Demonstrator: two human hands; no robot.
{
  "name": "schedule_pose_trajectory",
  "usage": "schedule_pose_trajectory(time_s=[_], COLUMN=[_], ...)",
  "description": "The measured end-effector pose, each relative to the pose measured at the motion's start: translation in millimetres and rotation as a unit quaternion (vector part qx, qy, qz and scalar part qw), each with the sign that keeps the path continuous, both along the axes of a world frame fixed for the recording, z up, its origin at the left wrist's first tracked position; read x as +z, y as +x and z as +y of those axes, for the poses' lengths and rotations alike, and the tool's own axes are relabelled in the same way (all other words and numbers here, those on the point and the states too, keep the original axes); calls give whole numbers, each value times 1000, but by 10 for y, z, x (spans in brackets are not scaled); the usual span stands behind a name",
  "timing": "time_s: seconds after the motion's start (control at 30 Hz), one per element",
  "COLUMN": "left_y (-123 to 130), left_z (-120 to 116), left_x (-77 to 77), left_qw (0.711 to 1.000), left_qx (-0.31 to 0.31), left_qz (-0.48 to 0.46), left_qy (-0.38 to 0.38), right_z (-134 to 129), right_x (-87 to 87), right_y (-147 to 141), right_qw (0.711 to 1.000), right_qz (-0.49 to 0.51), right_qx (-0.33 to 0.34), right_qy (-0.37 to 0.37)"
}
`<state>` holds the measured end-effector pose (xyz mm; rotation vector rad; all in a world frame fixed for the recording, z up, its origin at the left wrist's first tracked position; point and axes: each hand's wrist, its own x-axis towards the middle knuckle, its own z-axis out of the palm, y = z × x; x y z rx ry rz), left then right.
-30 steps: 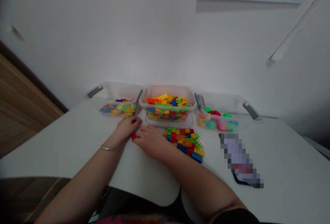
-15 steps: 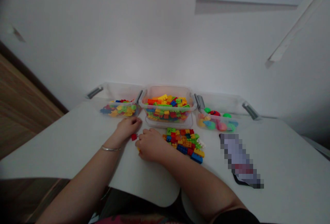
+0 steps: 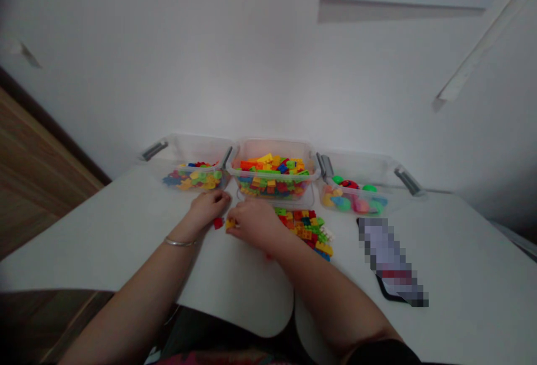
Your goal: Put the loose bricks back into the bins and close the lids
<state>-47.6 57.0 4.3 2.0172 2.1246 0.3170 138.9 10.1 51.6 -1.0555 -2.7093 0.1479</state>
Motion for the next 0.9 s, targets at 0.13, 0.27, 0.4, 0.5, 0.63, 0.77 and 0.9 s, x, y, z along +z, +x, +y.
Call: schedule_pose_trajectory(time_s=[0.13, 0.27, 0.4, 0.5, 0.63, 0.77, 0.9], left_y=[-6, -1, -4, -13, -16, -11, -2], left_z=[8, 3, 4, 13, 20, 16, 10], left_x=[-7, 7, 2, -17, -28, -22, -20], left_qw=[1000, 1000, 1000, 1000, 1000, 1000, 1000], left_qx=[-1, 1, -2, -2, 1, 0, 0], left_qz=[4, 5, 1, -6, -10, -11, -13], left_qy=[-4, -6, -3, 0, -1, -1, 2], right_z=[84, 176, 322, 439, 539, 573, 562], right_x=[211, 309, 246, 143, 48, 30, 56], right_y=[261, 507, 658, 708, 738, 766, 773], right_qw=[971, 901, 861, 849, 848, 856, 861], right_qz=[218, 362, 356, 315, 285, 276, 273], right_qx=[-93, -182, -248, -308, -335, -334, -330], right_qy=[20, 152, 265, 292, 295, 283, 274])
